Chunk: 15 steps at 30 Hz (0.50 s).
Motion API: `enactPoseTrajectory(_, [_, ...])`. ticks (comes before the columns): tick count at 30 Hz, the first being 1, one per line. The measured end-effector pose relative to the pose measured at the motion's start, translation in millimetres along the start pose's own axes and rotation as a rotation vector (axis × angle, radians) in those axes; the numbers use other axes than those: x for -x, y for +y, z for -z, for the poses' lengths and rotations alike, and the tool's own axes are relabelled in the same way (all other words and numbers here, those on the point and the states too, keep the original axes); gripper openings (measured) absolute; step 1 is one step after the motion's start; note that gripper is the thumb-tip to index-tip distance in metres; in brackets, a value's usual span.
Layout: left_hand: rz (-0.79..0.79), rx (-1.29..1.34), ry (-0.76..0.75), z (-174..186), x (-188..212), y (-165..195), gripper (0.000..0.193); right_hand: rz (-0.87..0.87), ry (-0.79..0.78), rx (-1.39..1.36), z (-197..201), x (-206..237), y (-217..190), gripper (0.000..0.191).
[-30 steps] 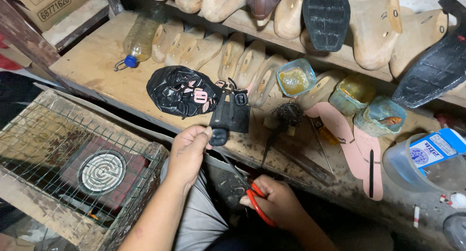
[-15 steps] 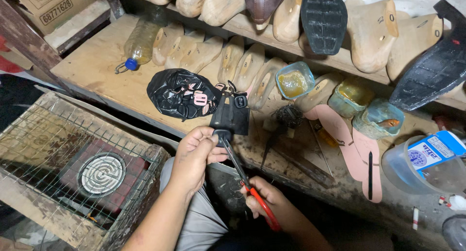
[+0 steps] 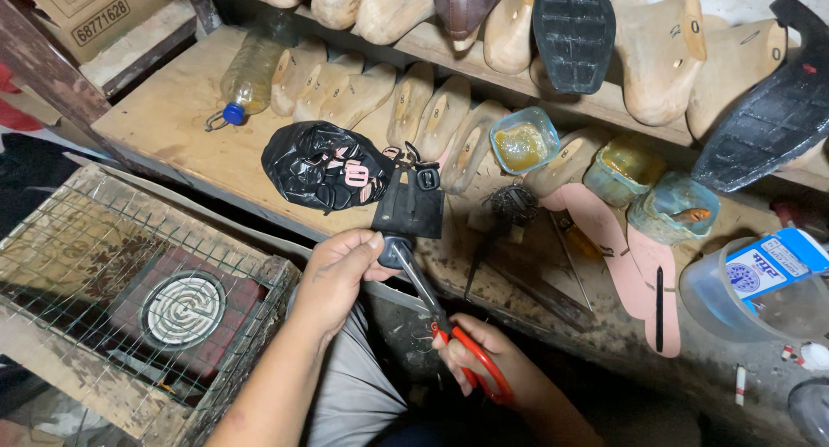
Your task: The person trims the edges of small black plastic shoe buckles using red-handled scissors and a hammer. They repeatedly cut and tap the buckles on a wooden workbench, handling each buckle one at a time.
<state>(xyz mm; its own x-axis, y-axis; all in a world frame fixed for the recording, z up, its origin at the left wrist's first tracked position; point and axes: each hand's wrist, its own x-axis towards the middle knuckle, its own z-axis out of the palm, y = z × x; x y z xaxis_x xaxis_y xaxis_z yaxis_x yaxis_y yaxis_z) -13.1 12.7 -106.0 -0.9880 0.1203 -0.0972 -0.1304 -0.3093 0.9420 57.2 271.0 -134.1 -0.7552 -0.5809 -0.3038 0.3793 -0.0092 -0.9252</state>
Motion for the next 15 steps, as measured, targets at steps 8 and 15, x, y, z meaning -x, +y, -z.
enactPoseTrajectory(8, [-0.004,-0.071,0.001,4.1,-0.1,-3.4,0.025,-0.153,0.154,0.121,0.2,-0.7,1.7,0.021])
enactPoseTrajectory(15, [-0.003,-0.055,0.014,0.4,-0.7,-4.5,0.024,-0.146,0.186,0.097,-1.4,-2.4,3.1,0.022])
